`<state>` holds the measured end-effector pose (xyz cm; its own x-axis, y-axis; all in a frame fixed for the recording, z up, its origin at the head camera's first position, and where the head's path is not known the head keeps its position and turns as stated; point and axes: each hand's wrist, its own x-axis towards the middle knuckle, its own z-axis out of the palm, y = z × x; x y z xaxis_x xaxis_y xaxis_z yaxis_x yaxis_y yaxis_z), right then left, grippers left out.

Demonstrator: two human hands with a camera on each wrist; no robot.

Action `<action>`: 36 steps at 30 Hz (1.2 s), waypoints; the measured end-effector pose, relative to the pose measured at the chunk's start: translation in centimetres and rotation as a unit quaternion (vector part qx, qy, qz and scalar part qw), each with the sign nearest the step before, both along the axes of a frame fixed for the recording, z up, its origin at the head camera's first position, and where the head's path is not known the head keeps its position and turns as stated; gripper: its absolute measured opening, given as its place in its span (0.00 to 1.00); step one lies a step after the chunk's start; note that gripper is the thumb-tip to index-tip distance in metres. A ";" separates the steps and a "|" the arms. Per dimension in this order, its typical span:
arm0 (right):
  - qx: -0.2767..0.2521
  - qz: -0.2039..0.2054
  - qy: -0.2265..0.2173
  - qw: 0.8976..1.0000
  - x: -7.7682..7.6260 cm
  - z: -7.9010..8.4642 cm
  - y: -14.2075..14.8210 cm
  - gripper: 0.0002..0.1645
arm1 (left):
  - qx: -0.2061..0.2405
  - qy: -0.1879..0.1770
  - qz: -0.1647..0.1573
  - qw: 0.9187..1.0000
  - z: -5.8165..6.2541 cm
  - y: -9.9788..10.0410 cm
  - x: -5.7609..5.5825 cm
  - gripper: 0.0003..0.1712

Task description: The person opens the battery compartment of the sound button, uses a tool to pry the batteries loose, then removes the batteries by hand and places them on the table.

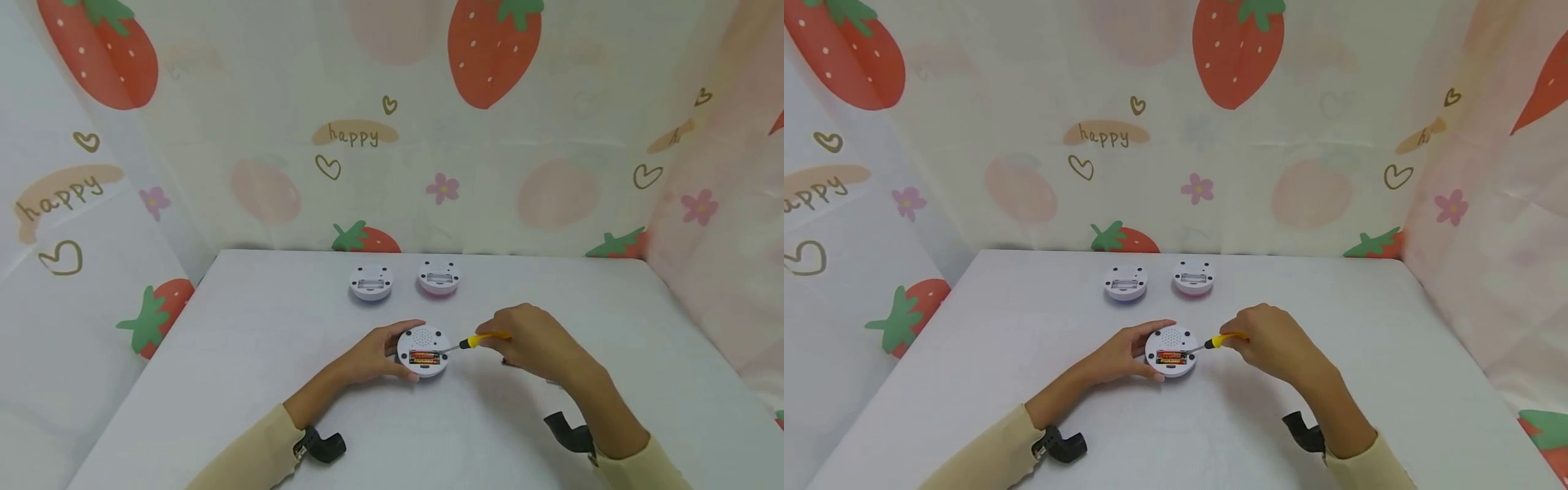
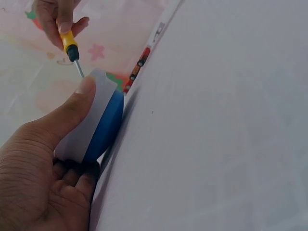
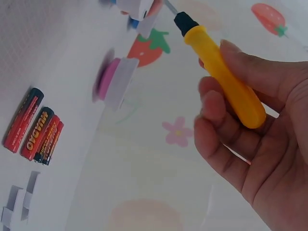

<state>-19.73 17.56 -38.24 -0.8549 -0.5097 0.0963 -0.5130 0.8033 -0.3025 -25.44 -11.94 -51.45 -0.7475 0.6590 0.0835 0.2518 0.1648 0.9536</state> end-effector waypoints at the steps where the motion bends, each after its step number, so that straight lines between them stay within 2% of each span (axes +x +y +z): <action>1: 0.000 0.007 0.008 1.000 0.0 -0.1 0.0 0.11 | 0.001 -0.001 0.000 1.000 0.0 0.0 0.0 0.55; 12: -0.012 0.035 0.058 0.998 -0.1 -0.8 -0.5 0.07 | 0.004 -0.004 0.000 1.000 -0.1 0.1 0.1 0.54; 21: 0.015 0.029 0.088 0.996 0.3 -1.0 -1.3 0.04 | 0.006 -0.013 0.005 1.000 -0.1 0.3 0.2 0.54; 27: -0.001 0.017 0.088 0.996 0.4 -1.3 -1.6 0.05 | -0.002 -0.011 0.011 1.000 0.0 0.4 0.3 0.54; 31: -0.023 0.015 0.083 0.996 -0.2 -1.7 -1.3 0.05 | 0.003 -0.014 0.016 1.000 0.0 0.3 0.3 0.53; 36: -0.050 0.000 0.036 0.998 -1.2 -2.4 -0.7 0.06 | 0.014 -0.021 0.011 1.000 0.0 0.2 0.1 0.53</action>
